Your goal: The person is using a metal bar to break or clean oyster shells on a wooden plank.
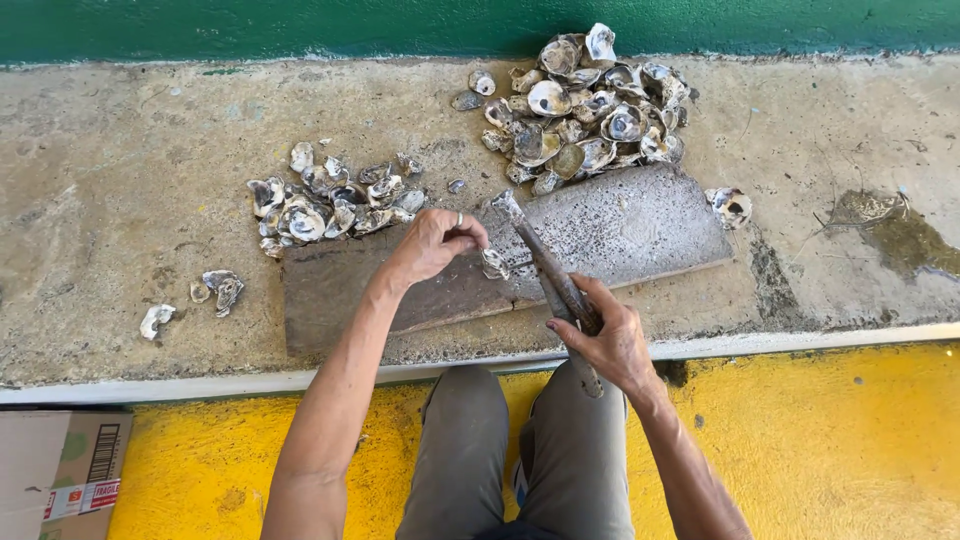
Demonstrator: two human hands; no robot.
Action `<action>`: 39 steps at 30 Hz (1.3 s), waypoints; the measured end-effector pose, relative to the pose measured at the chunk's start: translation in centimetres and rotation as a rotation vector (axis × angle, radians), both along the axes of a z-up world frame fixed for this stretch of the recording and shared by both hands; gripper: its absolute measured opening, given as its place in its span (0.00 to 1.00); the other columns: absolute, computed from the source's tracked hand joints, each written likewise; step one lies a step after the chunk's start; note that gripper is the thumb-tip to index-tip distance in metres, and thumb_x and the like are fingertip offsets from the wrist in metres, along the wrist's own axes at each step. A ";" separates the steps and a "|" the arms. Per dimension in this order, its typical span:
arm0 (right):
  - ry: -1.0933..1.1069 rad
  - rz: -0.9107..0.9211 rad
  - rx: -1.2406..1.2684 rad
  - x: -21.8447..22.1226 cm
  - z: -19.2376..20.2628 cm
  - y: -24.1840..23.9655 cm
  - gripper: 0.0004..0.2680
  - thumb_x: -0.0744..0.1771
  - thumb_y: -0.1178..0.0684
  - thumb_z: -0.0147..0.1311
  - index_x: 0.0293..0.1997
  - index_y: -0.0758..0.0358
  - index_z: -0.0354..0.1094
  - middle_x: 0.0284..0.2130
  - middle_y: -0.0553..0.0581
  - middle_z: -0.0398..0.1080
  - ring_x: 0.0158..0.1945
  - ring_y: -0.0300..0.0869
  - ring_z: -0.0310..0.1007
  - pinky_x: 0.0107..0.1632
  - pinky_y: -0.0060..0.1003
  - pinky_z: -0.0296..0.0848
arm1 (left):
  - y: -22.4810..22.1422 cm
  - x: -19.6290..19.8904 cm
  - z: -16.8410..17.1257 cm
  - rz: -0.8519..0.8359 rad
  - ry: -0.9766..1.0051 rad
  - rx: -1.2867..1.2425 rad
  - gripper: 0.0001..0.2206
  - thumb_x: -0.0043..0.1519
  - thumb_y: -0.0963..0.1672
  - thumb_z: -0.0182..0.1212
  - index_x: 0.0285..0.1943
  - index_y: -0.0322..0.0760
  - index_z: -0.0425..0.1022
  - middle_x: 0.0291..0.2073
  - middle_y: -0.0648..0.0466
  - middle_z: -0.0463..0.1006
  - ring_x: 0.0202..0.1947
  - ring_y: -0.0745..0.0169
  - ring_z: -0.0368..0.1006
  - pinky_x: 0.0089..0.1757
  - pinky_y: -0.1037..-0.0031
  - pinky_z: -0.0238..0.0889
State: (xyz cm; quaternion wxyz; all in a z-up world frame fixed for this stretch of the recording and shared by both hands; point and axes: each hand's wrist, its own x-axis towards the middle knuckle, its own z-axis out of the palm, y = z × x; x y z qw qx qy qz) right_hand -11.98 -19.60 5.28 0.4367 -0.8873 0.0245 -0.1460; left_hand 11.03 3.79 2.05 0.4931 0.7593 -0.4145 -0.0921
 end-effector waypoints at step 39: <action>0.070 0.023 -0.131 0.1 4.8 3.7 0.20 0.64 0.53 0.65 0.61 0.60 0.63 0.30 0.65 0.79 0.34 0.51 0.83 0.36 0.44 0.78 | -3.1 -15.8 -3.7 0.549 -0.042 -0.220 0.15 0.68 0.41 0.62 0.64 0.39 0.73 0.48 0.49 0.79 0.42 0.63 0.78 0.42 0.74 0.78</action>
